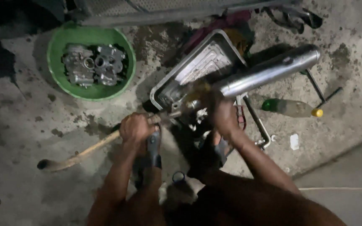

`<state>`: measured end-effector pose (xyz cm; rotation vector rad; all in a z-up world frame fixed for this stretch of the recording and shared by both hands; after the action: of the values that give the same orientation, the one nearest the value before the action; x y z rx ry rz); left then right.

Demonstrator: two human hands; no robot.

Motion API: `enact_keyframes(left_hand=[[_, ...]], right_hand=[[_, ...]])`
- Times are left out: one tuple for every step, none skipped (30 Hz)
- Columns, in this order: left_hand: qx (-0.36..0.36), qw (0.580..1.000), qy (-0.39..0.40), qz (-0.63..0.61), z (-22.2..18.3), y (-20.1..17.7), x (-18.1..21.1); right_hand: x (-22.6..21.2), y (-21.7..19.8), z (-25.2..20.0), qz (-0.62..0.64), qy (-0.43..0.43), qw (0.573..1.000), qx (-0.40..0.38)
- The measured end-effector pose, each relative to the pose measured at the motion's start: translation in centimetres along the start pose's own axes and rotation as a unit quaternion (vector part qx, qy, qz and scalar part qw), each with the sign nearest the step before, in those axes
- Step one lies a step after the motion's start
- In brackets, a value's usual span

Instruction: Cleaning a motorcycle exhaust pipe using a wire brush and a cloth to remove grime and rust.

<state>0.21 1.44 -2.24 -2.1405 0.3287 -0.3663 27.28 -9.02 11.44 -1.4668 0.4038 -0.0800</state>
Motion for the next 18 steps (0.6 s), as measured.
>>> enact_keyframes(left_hand=[[-0.001, 1.0, 0.005, -0.009, -1.1, -3.3, 0.9], [-0.003, 1.0, 0.01, -0.019, -2.3, -6.6, 1.7], [0.001, 1.0, 0.009, -0.022, -2.1, -6.7, 1.7], [0.001, 1.0, 0.011, -0.02, -2.0, -6.7, 1.7], [-0.004, 1.0, 0.011, -0.017, -2.3, -6.5, 1.5], [-0.008, 1.0, 0.009, -0.018, -2.5, -7.0, 1.6], [0.003, 1.0, 0.014, -0.026, -2.5, -7.5, 1.7], [0.013, 0.999, 0.018, -0.034, -2.6, -8.0, 1.9], [0.016, 0.999, 0.018, -0.034, -2.6, -7.7, 1.8], [0.005, 0.998, 0.01, -0.056, -2.7, -7.4, 1.8], [-0.001, 0.997, 0.001, -0.079, -2.4, -7.4, 1.7], [0.008, 0.997, -0.001, -0.08, -2.0, -7.4, 1.6], [0.006, 0.997, -0.006, -0.078, -2.2, -6.9, 1.6], [0.004, 0.997, -0.011, -0.076, -2.3, -6.4, 1.5], [0.004, 0.997, -0.011, -0.079, -2.4, -6.7, 1.4], [-0.001, 0.997, 0.001, -0.079, -2.4, -7.0, 1.3], [-0.009, 0.997, 0.011, -0.078, -2.7, -7.3, 1.2], [-0.013, 0.997, 0.007, -0.08, -2.5, -8.1, 1.5]], right_hand=[[0.7, -0.6, 1.5, 0.004, 0.04, 0.999, 0.029], [1.4, -1.2, 2.9, 0.008, 0.08, 0.995, 0.058], [2.3, -0.8, 2.5, 0.006, 0.077, 0.995, 0.06], [3.3, -0.6, 2.1, 0.026, 0.074, 0.99, 0.115], [4.1, -0.2, 1.2, 0.046, 0.074, 0.983, 0.163], [2.6, 1.0, 1.0, 0.047, 0.073, 0.983, 0.159], [1.0, 2.2, 0.7, 0.043, 0.057, 0.991, 0.117], [-0.6, 3.3, 0.4, 0.039, 0.041, 0.996, 0.074], [0.1, 3.4, -0.2, 0.04, 0.04, 0.995, 0.077], [0.8, 3.4, -0.7, 0.017, 0.067, 0.997, 0.032], [1.5, 3.5, -0.9, -0.006, 0.091, 0.996, -0.01], [3.8, 3.8, -0.9, -0.005, 0.085, 0.996, -0.003], [6.0, 3.8, -1.8, -0.053, 0.048, 0.997, -0.001], [8.2, 4.0, -2.6, -0.1, 0.011, 0.995, 0.001], [7.4, 1.8, -1.8, -0.102, 0.009, 0.995, 0.0], [6.7, -0.5, -0.9, 0.006, 0.047, 0.997, 0.057], [5.9, -2.7, -0.2, 0.117, 0.084, 0.983, 0.11], [5.4, -3.3, 0.2, 0.117, 0.083, 0.984, 0.105]])
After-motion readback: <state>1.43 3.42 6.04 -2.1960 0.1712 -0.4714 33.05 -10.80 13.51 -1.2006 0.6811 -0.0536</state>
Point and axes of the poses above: each hand's wrist, its own z-axis towards the middle knuckle, its own y-axis out of the palm, x = y × z, the point moved 1 cm from there along z, towards the middle knuckle, and after that the axes turned 14 degrees about x, right-handed, at the moved point
